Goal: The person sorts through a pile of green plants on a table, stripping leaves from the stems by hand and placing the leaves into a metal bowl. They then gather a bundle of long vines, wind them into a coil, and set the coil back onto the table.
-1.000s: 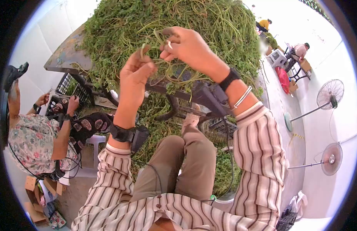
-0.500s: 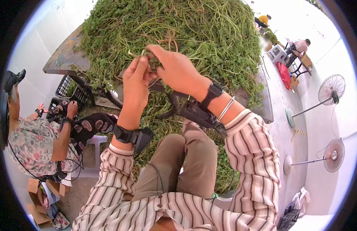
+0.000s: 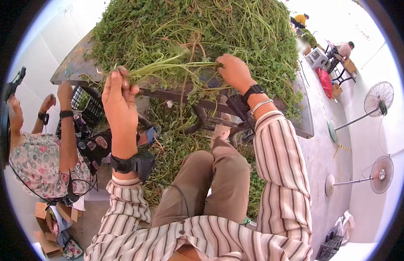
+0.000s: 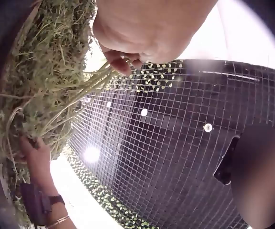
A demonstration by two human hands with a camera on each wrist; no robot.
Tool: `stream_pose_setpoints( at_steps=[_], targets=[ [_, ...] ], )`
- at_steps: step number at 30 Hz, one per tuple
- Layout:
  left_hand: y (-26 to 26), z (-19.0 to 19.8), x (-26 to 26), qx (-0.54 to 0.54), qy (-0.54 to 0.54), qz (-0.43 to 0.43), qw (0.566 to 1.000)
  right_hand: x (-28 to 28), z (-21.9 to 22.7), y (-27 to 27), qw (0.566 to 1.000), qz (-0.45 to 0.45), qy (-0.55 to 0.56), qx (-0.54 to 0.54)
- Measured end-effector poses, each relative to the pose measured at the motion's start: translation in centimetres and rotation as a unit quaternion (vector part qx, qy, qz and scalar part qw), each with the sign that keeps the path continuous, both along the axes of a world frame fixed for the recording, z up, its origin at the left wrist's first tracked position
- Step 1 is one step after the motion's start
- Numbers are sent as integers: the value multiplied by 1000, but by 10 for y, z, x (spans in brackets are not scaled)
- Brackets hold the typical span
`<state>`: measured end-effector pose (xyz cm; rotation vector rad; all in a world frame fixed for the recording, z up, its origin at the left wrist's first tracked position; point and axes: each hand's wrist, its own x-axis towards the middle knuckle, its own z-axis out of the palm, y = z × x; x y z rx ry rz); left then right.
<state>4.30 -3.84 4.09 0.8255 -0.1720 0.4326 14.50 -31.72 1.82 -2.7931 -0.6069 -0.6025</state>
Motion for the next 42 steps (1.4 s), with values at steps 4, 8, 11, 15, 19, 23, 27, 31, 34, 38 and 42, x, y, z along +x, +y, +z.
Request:
stream_pose_setpoints(
  at_steps=[4, 8, 11, 15, 19, 23, 27, 31, 34, 38, 42],
  targets=[
    [12, 4, -13, -2, 34, 71, 997, 3, -2, 7, 1000, -13, 9, 27],
    [52, 11, -32, -10, -2, 182, 983, 17, -25, -29, 996, -73, 40, 17],
    [73, 13, -42, -13, -8, 198, 980, 12, -31, -33, 996, -71, 17, 53],
    [83, -4, -54, 48, 26, 131, 990, 3, -24, -26, 998, -19, 42, 53],
    [93, -17, -69, 43, 47, 114, 991, -38, 3, 0, 999, -42, -17, -3],
    [88, -25, -87, 47, 69, 105, 991, -90, 21, 32, 995, -22, -91, 38],
    [80, -39, -101, 25, 93, 77, 992, -153, 14, 86, 937, 92, 162, 295],
    [72, -51, -111, 14, 111, 55, 992, -189, -43, 137, 841, 195, 298, 408],
    [64, -55, -118, 22, 127, 34, 991, -198, -57, 162, 823, 206, 328, 415],
    [52, -55, -127, 29, 157, 40, 986, -205, -70, 188, 748, 240, 359, 503],
    [42, -55, -137, 35, 174, 41, 983, -209, -80, 197, 724, 223, 368, 539]
  ],
)
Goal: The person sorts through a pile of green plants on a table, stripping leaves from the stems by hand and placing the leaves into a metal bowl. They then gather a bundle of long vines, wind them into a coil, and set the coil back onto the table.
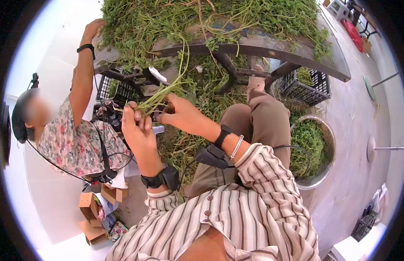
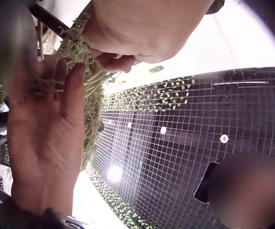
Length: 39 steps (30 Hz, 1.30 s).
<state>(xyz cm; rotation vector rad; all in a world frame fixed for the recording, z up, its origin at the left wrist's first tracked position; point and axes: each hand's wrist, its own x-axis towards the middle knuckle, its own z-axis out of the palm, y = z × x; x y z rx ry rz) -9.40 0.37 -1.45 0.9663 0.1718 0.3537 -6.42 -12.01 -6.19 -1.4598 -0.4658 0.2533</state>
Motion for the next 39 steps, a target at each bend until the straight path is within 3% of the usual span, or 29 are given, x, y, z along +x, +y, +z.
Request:
stream_pose_setpoints(
  at_steps=[2, 6, 8, 13, 15, 19, 20, 21, 23, 24, 25, 26, 30, 33, 36, 38, 39],
  targets=[
    [0, -6, -6, 5, -6, -12, 1000, -5, -6, 1, 994, -18, 96, 54],
    [-5, -11, -21, 8, -27, -24, 999, -20, -11, 0, 994, -43, 88, 48],
    [-4, -13, -29, 13, -29, -9, 999, -25, -31, 4, 998, -58, -10, -8],
    [-16, -25, -46, 42, -24, -13, 999, -24, -59, -9, 993, -83, -7, -81],
    [-21, -35, -47, 39, -9, -27, 999, -25, -66, -11, 992, -71, 98, -22],
    [-21, -43, -44, 36, -20, -50, 998, -15, -81, -23, 984, -94, 145, -37],
    [-18, -37, -44, 59, -13, 6, 998, -6, -103, -38, 982, -65, -74, -163],
    [-14, -25, -46, 83, -5, 61, 995, 3, -130, -52, 916, -32, -287, -278],
    [7, -3, -44, 95, -34, 105, 989, 31, -199, -78, 963, -58, -264, 15],
    [13, 4, -41, 95, -48, 108, 988, 23, -178, -78, 963, -53, -263, 16],
    [18, 9, -39, 97, -58, 110, 987, 1, -133, -79, 985, -108, 48, 123],
    [23, 8, -38, 98, -54, 112, 987, -13, -100, -77, 898, -152, 353, 215],
    [33, 2, -31, 53, -53, 91, 993, -16, -74, -70, 919, -169, 295, 197],
    [33, 5, -29, 49, -42, 86, 994, -12, -54, -71, 936, -135, 261, 192],
    [33, 10, -29, 48, -34, 78, 995, -10, -29, -65, 962, -67, 236, 122],
    [32, 12, -30, 38, -34, 68, 996, -16, -9, -51, 991, -134, -14, 6],
    [30, 13, -31, 43, -31, 61, 997, -15, -10, -45, 991, -135, -14, 8]
  ],
)
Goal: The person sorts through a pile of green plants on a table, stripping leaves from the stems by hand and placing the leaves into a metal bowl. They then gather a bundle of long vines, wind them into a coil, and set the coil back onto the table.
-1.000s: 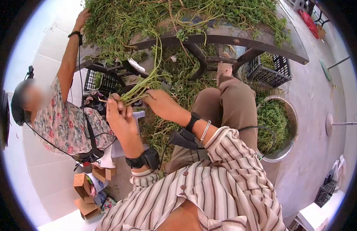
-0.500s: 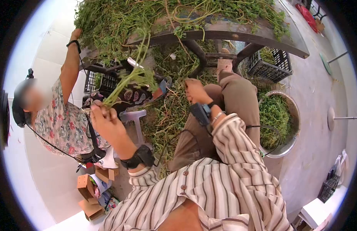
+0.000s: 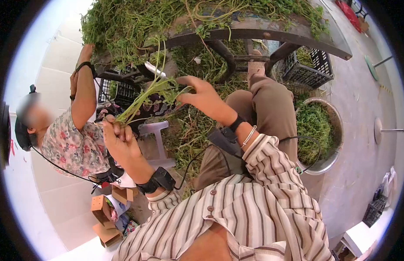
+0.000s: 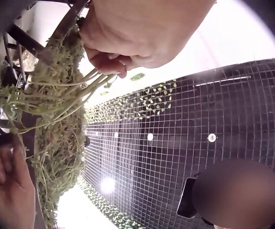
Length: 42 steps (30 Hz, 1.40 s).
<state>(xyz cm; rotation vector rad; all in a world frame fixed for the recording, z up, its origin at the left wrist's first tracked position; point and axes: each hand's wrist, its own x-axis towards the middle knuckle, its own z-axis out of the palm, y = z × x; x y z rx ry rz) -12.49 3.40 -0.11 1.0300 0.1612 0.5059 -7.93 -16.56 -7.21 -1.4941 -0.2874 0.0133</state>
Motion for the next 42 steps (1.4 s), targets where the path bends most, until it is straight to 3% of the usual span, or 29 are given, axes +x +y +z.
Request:
stream_pose_setpoints(
  at_steps=[2, 6, 8, 12, 17, 26, 30, 33, 35, 36, 38, 42],
  targets=[
    [-2, 2, -2, 5, 5, -7, 1000, 2, -6, 8, 996, -33, -87, -4],
    [-3, 1, -5, 12, -17, -44, 999, 4, -5, 8, 990, -85, -89, -74],
    [-3, 1, -7, 3, -29, -61, 998, 3, 1, 1, 998, -55, 5, 30],
    [-10, 7, -9, 8, -19, -23, 1000, 7, -12, -1, 992, -117, -46, -25],
    [-13, 6, -11, 24, -15, -20, 999, 0, -6, 3, 999, -13, -31, -38],
    [-8, 3, -21, 30, -30, -52, 998, -4, -21, -5, 998, -42, -38, 30],
    [-14, 1, -24, 37, -31, -19, 999, -16, -9, -1, 996, -27, -27, 83],
    [-19, 1, -34, 56, -23, -26, 998, -23, -9, 6, 992, -61, -111, 2],
    [-21, 1, -41, 64, -20, -43, 997, -26, -11, 9, 978, -72, -163, -108],
    [-22, 1, -43, 66, -23, -55, 996, -27, -11, 9, 978, -72, -163, -108],
    [-21, -1, -45, 69, -27, -66, 995, -28, -10, 8, 966, -56, -137, -210],
    [-24, -2, -40, 104, -36, -31, 993, -22, -33, 13, 951, -93, -165, -244]
  ],
)
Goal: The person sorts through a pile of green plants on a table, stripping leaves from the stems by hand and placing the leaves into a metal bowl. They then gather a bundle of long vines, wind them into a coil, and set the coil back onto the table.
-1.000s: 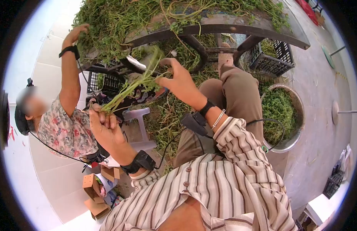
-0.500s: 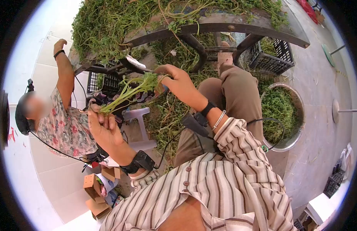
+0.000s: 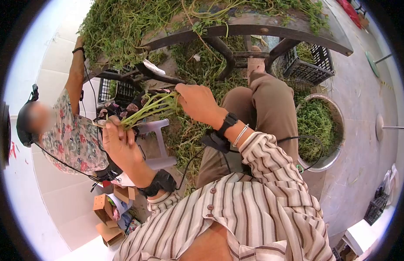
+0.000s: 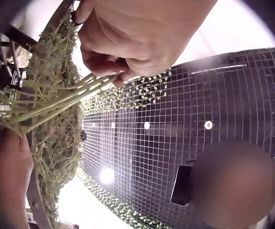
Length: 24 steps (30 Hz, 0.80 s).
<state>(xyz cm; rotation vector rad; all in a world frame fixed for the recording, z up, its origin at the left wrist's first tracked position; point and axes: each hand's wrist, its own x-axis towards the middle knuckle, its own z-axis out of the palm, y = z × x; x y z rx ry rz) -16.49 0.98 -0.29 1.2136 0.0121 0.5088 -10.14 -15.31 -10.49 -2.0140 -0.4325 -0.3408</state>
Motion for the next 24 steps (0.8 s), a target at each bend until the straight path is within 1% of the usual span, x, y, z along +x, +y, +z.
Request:
stream_pose_setpoints(
  at_steps=[1, 2, 4, 5, 8, 12, 14, 17, 18, 19, 20, 21, 22, 23, 24],
  targets=[
    [-4, -1, 1, 31, -6, 32, 999, 5, -10, 1, 1000, -13, -3, -28],
    [-5, -4, 1, 30, -5, 31, 999, 11, -19, 2, 998, -27, -7, -56],
    [-8, -12, 4, 105, -6, 36, 994, 19, -20, 3, 996, -37, 10, -78],
    [-8, -13, 5, 119, -11, 34, 992, 21, -22, 4, 994, -44, 31, -96],
    [-8, -17, 9, 139, 30, 36, 989, 38, -28, 5, 992, -48, 53, -108],
    [-8, -20, 17, 148, 32, 58, 987, 56, -42, 13, 991, -48, 47, -120],
    [-7, -18, 20, 182, 61, 60, 980, 65, -40, 16, 987, -32, 95, -128],
    [-4, -24, 28, 187, 43, 75, 979, 78, -35, 19, 984, -35, 108, -134],
    [4, -23, 27, 186, 43, 75, 979, 84, -41, 12, 984, -36, 108, -136],
    [18, -21, 25, 276, -11, 204, 939, 91, -56, -1, 967, -43, 172, -185],
    [34, -16, 26, 362, -67, 324, 871, 95, -73, -13, 943, -53, 236, -229],
    [45, -2, 26, 366, -65, 325, 870, 93, -93, -25, 943, -50, 238, -227],
    [51, 17, 27, 279, -77, 253, 923, 99, -117, -45, 931, -68, 125, -336],
    [54, 26, 24, 188, -88, 181, 961, 103, -135, -62, 896, -81, 7, -436],
    [52, 24, 22, 191, -80, 190, 960, 98, -146, -63, 844, -91, -103, -519]
  ],
)
